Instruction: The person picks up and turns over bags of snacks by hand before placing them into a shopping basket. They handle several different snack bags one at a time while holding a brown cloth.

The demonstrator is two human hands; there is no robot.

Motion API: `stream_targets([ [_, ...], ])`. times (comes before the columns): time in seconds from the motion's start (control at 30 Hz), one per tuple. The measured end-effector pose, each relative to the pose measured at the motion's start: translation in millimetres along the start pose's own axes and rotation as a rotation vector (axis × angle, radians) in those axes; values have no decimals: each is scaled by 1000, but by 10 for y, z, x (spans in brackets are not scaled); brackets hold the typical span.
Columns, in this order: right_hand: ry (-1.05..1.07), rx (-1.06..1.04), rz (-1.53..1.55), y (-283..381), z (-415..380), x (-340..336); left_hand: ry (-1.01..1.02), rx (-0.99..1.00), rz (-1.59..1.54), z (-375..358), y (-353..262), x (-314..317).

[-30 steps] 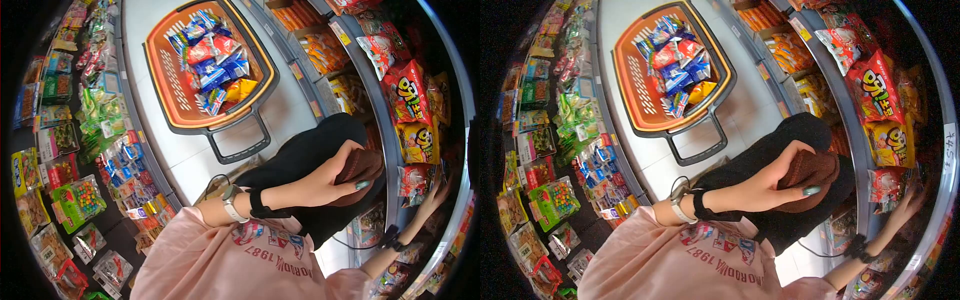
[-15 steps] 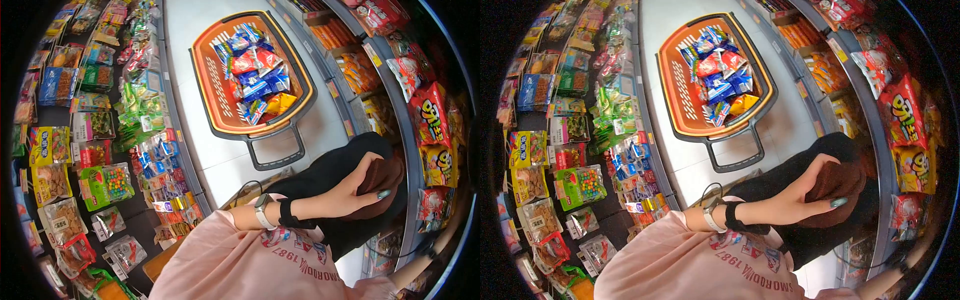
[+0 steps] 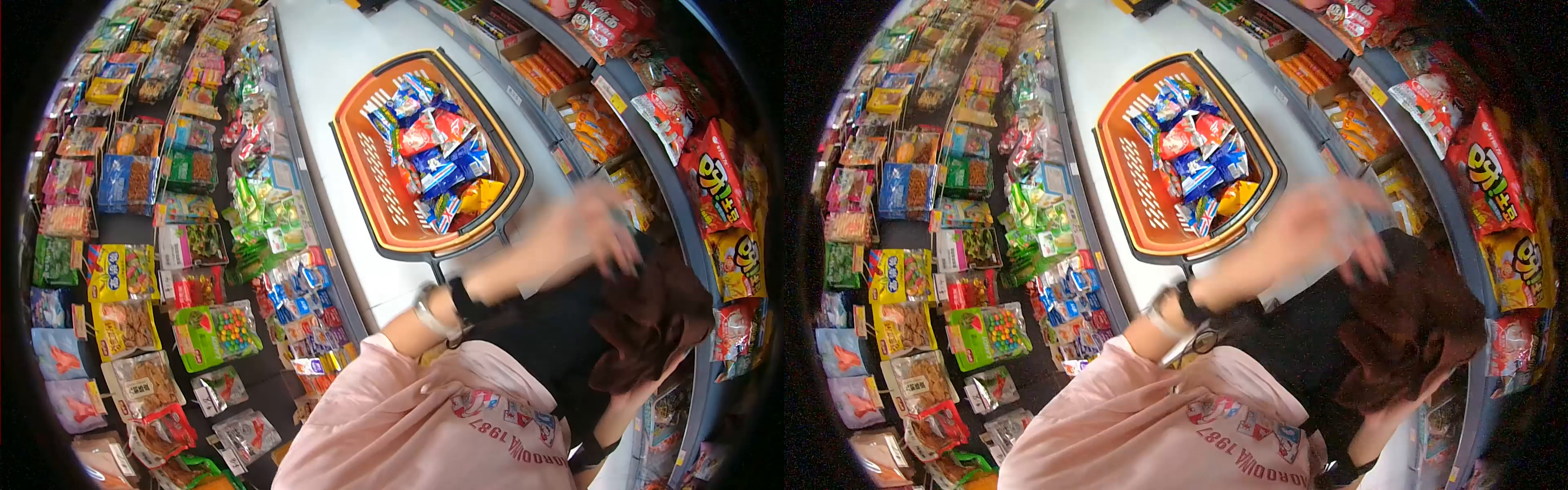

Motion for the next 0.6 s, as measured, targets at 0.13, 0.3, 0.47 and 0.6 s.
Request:
stream_targets([
  [0.13,-106,-32,-185,90,-125,-196,-875,297,981,6,-450,-2293],
  [0.3,-259,-83,-312,196,-527,-517,-1044,-96,1337,-477,-258,-3793],
  [0.47,-351,-99,-343,179,-786,-613,-1036,69,1578,-527,-199,-3566],
  [0.6,-321,-45,-362,164,-752,-566,-1307,-222,1235,-656,-110,-3811],
])
Point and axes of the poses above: each hand's wrist, its own z-axis towards the middle knuckle, its own x-axis out of the palm, y = z × x, the point moved 1 cm from there along z, towards the middle knuckle, and after that the axes turned 8 degrees about -x, right-handed, at the moved point
